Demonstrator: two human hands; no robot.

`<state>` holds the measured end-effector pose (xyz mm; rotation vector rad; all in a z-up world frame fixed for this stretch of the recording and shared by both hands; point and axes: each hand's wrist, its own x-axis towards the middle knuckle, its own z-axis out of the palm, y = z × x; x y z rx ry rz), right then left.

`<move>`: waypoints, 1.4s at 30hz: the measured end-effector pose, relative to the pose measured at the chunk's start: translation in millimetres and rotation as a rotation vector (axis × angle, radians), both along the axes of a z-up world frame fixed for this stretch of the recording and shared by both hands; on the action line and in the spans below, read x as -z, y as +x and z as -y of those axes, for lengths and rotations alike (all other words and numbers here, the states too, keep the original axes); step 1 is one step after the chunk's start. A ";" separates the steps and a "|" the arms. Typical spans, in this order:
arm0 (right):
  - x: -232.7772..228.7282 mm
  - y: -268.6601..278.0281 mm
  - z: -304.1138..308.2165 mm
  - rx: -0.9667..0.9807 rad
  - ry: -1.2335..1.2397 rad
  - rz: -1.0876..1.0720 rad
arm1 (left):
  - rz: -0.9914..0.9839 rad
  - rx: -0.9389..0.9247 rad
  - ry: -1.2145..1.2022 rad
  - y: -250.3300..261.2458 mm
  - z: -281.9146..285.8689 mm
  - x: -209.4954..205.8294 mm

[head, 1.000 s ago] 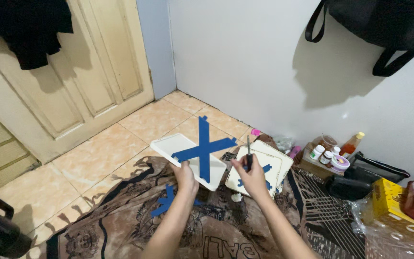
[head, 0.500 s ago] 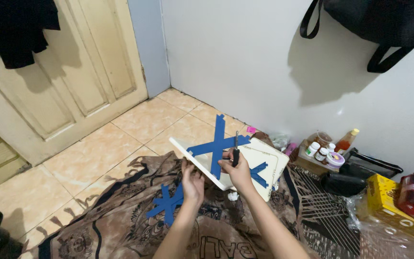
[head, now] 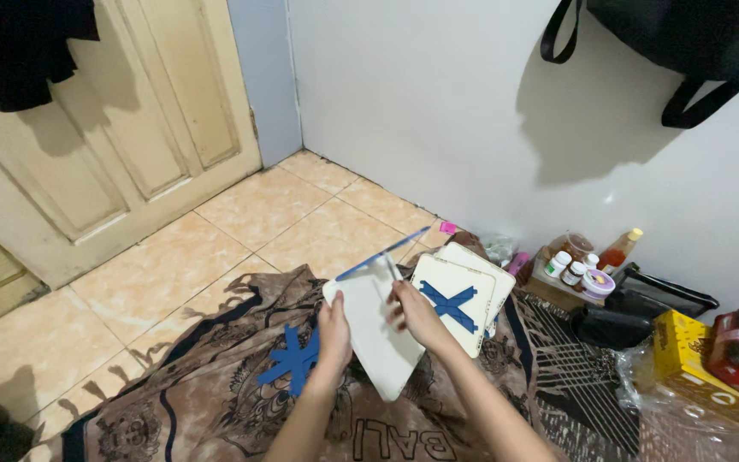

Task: The person sits on the floor and assembles white plastic trays by applying blue tape in an X pattern to secure them. They use a utility knife to trim excess tape and handle multiple trays one at a time.

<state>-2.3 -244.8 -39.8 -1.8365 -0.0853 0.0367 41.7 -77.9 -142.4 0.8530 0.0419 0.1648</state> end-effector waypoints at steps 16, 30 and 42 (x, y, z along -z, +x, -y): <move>-110.4 6.3 -43.6 -0.101 -1.442 1.147 | -0.173 0.107 -0.048 6.4 -25.1 -1.7; -112.8 9.5 -54.5 -0.242 -1.254 1.020 | -0.126 0.204 0.023 -12.3 -39.1 -44.5; -118.4 -6.2 -47.0 -0.300 -1.079 0.927 | -0.034 0.270 0.089 -25.4 -45.6 -77.0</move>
